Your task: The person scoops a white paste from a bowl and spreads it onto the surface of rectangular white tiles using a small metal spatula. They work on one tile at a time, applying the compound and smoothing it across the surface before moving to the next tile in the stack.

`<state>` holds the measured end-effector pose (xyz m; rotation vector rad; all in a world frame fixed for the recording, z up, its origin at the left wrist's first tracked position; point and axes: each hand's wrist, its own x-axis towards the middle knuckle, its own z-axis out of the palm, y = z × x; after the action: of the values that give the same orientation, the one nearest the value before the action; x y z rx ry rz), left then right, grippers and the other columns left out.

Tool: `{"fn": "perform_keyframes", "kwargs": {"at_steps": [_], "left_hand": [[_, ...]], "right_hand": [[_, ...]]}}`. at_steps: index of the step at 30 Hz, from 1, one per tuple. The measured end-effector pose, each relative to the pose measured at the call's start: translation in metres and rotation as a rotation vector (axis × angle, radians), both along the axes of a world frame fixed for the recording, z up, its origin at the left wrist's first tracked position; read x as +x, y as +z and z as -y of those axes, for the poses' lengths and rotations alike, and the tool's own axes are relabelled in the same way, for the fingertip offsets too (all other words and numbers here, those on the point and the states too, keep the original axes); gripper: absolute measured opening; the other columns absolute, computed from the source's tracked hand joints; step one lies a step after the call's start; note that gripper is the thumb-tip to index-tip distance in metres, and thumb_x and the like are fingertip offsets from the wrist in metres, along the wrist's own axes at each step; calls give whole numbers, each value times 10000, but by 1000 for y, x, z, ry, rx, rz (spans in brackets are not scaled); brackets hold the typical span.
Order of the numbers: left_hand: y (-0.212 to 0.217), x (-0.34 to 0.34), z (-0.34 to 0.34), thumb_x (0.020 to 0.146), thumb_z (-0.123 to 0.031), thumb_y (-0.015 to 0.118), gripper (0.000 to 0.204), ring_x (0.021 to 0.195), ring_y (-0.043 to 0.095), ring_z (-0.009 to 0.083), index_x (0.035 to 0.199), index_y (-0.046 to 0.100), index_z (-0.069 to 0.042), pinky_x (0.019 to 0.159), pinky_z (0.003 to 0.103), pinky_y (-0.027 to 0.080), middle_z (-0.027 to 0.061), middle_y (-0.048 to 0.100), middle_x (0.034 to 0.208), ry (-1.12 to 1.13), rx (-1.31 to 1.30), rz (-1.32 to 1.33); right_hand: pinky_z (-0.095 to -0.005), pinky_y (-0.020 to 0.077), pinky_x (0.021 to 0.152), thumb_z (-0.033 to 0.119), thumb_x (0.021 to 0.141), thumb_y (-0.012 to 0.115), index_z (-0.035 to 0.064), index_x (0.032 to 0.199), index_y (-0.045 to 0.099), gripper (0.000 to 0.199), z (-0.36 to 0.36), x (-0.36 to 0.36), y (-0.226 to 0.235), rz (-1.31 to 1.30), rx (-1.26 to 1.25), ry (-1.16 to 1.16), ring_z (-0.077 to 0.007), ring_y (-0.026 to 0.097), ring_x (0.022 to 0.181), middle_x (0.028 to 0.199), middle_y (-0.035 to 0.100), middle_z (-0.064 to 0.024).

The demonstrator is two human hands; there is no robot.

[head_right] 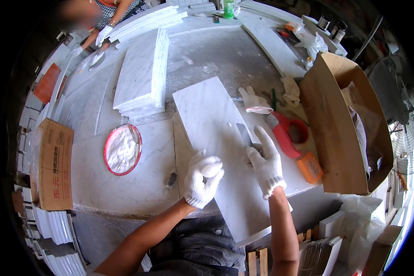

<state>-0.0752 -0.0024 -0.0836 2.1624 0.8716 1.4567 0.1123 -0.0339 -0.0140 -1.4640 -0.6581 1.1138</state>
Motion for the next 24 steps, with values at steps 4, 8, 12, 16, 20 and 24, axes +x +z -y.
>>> {"fn": "perform_keyframes", "kwargs": {"at_steps": [4,8,12,16,20,24], "left_hand": [[1,2,0,768,-30,804,331,1128,610,351,1059,653,-79,1018,478,458,97,689,1082,-4,6,9],[-1,1,0,777,-28,795,330,1113,614,348,1068,649,-79,1015,476,461,96,687,1081,-18,14,20],[-2,2,-1,781,-34,793,337,1105,617,348,1080,645,-79,1016,475,461,98,686,1082,-27,33,32],[-2,1,-1,781,-36,793,338,1094,622,348,1083,646,-78,1016,473,462,97,686,1081,-16,26,13],[0,1,-1,781,-38,793,335,1095,621,346,1082,650,-79,1019,473,460,97,684,1081,-19,34,16],[-3,2,-1,780,-38,793,323,1094,622,342,1071,658,-79,1020,474,459,96,683,1081,-15,29,15]], "right_hand": [[-363,514,765,139,946,572,111,1372,571,427,-14,-4,-7,687,5,86,-261,664,793,999,675,-133],[-436,511,785,243,935,602,165,1306,617,379,-15,-7,-10,1048,-12,126,-372,654,879,990,668,-172],[-446,515,766,294,922,614,192,1250,644,344,-20,-8,-3,1127,-64,205,-370,656,880,945,662,-168],[-445,522,751,306,922,612,204,1238,648,334,-29,-10,-6,1228,-121,223,-360,662,864,914,658,-168],[-453,524,737,301,928,601,211,1242,649,330,-37,-8,-7,1231,-130,227,-358,663,859,919,652,-171],[-455,522,730,296,933,592,222,1241,651,323,-39,-8,-6,1211,-113,216,-356,663,855,921,644,-169]]}}
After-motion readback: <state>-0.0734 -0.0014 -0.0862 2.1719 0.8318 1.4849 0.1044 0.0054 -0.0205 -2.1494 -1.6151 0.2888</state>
